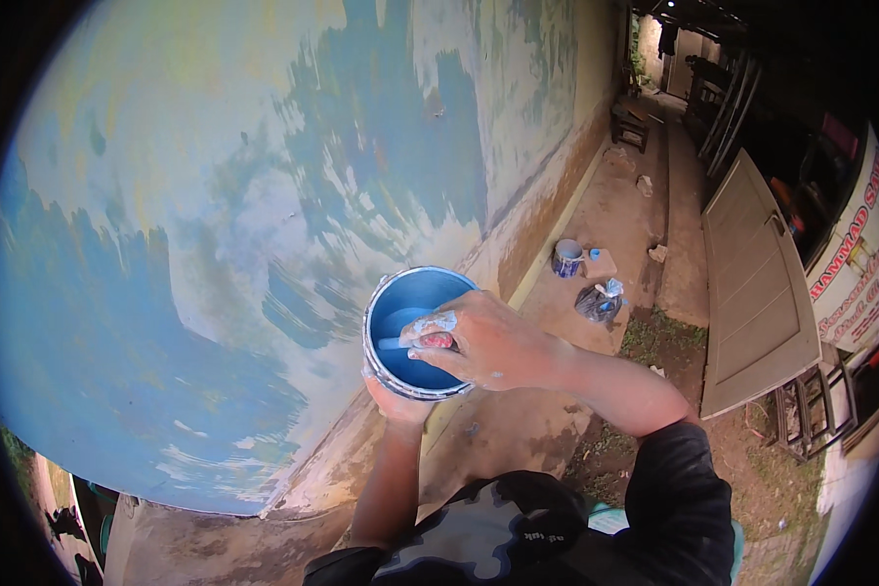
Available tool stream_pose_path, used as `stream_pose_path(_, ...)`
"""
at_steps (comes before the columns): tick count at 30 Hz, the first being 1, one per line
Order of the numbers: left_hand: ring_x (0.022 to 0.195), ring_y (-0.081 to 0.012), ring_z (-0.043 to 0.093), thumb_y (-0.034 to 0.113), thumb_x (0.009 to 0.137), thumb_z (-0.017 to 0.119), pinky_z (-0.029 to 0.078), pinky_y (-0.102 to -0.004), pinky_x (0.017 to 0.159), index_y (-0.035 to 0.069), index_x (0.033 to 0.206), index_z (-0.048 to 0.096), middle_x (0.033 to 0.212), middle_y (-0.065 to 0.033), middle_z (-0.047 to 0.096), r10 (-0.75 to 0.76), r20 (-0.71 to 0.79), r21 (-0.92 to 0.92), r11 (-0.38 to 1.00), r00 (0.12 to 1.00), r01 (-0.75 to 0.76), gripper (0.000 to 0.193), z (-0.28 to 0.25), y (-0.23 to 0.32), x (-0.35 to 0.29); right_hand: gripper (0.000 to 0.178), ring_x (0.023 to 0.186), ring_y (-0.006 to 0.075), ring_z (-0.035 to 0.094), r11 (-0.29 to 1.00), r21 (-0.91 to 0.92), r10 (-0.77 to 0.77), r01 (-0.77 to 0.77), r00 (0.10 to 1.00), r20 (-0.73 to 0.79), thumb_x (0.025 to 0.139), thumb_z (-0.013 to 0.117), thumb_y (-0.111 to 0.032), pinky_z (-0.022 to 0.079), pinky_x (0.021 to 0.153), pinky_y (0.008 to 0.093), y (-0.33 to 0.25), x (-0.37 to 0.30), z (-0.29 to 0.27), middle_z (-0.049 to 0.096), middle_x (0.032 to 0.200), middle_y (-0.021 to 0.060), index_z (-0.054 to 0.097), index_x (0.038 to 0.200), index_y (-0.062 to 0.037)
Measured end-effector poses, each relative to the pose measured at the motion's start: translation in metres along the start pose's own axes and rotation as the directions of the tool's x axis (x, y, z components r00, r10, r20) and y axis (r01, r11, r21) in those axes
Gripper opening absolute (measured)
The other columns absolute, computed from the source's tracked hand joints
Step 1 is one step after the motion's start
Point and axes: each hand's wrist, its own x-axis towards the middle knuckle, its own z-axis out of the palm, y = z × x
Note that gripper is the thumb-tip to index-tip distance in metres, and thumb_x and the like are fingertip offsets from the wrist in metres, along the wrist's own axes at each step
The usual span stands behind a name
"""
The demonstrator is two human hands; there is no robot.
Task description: The person paints a wall blue with a paintbrush, dipping the brush into a bucket of blue paint and applying it to the wall.
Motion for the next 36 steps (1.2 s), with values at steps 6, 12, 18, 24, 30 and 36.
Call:
stream_pose_path(6,0.139,-0.0348,0.053,0.048,0.111,0.037,0.042,-0.0532,0.119,0.008,0.154,0.048,0.152,-0.0169,0.055,-0.193,0.032,-0.631,0.757,0.981,0.169,0.060,-0.027,-0.025,-0.004,0.025,0.096,0.0300,0.066,0.978,-0.014,-0.203,0.207,0.943,-0.262,0.094,0.075,-0.021,0.056,0.078,0.0417,0.005,-0.027,-0.005,0.075,0.096,0.0108,0.078,0.116,-0.0100)
stream_pose_path(12,0.139,-0.0352,0.052,0.048,0.111,0.037,0.042,-0.0535,0.119,0.007,0.154,0.047,0.153,-0.0178,0.054,-0.204,0.163,-0.662,0.703,0.965,0.260,0.061,-0.025,-0.043,0.006,0.025,0.088,0.0260,0.064,0.989,-0.123,-0.123,0.081,0.913,-0.390,0.089,0.081,-0.018,0.057,0.075,0.0390,0.025,-0.050,0.006,0.073,0.094,0.0068,0.081,0.113,-0.0126)
stream_pose_path(18,0.140,-0.0321,0.052,0.041,0.105,0.054,0.043,-0.0502,0.118,0.005,0.155,0.043,0.155,-0.0172,0.052,-0.205,0.262,-0.632,0.702,0.943,0.328,0.062,-0.011,-0.041,0.016,0.033,0.072,0.0239,0.055,0.987,-0.157,-0.130,0.046,0.805,-0.579,0.079,0.088,-0.011,0.050,0.061,0.0355,0.041,-0.060,0.021,0.072,0.086,0.0037,0.083,0.111,-0.0116)
stream_pose_path(24,0.126,-0.0250,0.062,0.013,0.084,0.085,0.052,-0.0409,0.108,0.000,0.150,0.046,0.142,-0.0155,0.061,-0.099,0.058,-0.065,0.993,0.993,0.103,0.078,0.034,-0.027,0.009,0.031,0.067,0.0227,0.054,0.979,-0.201,-0.150,0.029,0.772,-0.618,0.078,0.088,-0.008,0.048,0.058,0.0346,0.053,-0.066,0.024,0.071,0.081,0.0028,0.082,0.108,-0.0087)
stream_pose_path(30,0.141,-0.0370,0.051,0.053,0.108,0.035,0.041,-0.0541,0.119,0.002,0.154,0.046,0.157,-0.0196,0.051,-0.063,0.223,-0.082,0.993,0.973,0.083,0.070,0.012,-0.020,0.010,0.031,0.064,0.0214,0.053,0.979,-0.197,-0.169,0.052,0.749,-0.641,0.076,0.089,-0.008,0.047,0.056,0.0341,0.046,-0.059,0.024,0.068,0.077,0.0020,0.083,0.107,-0.0095)
stream_pose_path(36,0.127,-0.0286,0.060,0.030,0.093,0.064,0.050,-0.0451,0.108,0.000,0.147,0.050,0.142,-0.0160,0.060,-0.006,0.022,-0.002,1.000,1.000,0.006,0.063,0.006,-0.015,0.000,0.032,0.066,0.0202,0.055,0.949,-0.288,-0.277,0.131,0.782,-0.559,0.077,0.090,-0.010,0.048,0.055,0.0331,0.031,-0.047,0.022,0.066,0.076,0.0010,0.083,0.108,-0.0097)
